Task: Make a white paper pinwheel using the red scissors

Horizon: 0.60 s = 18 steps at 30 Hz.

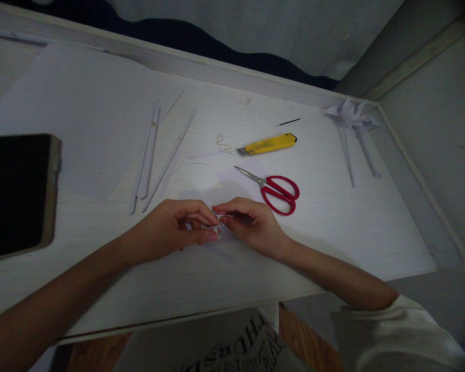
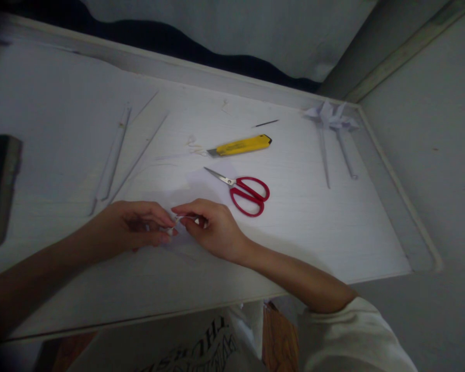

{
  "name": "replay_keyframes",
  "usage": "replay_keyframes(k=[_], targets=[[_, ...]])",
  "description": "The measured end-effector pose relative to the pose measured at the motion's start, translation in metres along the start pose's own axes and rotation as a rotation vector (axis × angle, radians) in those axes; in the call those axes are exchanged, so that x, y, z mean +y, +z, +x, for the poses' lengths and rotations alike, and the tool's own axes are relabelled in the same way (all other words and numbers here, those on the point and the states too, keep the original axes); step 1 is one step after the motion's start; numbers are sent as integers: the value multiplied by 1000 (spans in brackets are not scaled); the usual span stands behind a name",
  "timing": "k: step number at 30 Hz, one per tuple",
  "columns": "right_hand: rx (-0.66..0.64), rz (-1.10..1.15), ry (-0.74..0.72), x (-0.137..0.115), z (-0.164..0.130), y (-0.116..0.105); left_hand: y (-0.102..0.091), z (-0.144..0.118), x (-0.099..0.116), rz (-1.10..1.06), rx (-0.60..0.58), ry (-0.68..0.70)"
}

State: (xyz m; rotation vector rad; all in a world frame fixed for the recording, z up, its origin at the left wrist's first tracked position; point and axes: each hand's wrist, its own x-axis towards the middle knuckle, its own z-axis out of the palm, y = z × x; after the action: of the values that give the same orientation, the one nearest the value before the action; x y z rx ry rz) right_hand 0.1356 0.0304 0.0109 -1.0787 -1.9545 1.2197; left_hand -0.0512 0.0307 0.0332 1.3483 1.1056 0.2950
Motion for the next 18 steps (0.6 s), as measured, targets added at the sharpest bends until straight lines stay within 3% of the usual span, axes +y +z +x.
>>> replay_keyframes(k=[18], targets=[[-39, 2, 31, -1, 2, 0, 1, 0, -2, 122, 37, 76]])
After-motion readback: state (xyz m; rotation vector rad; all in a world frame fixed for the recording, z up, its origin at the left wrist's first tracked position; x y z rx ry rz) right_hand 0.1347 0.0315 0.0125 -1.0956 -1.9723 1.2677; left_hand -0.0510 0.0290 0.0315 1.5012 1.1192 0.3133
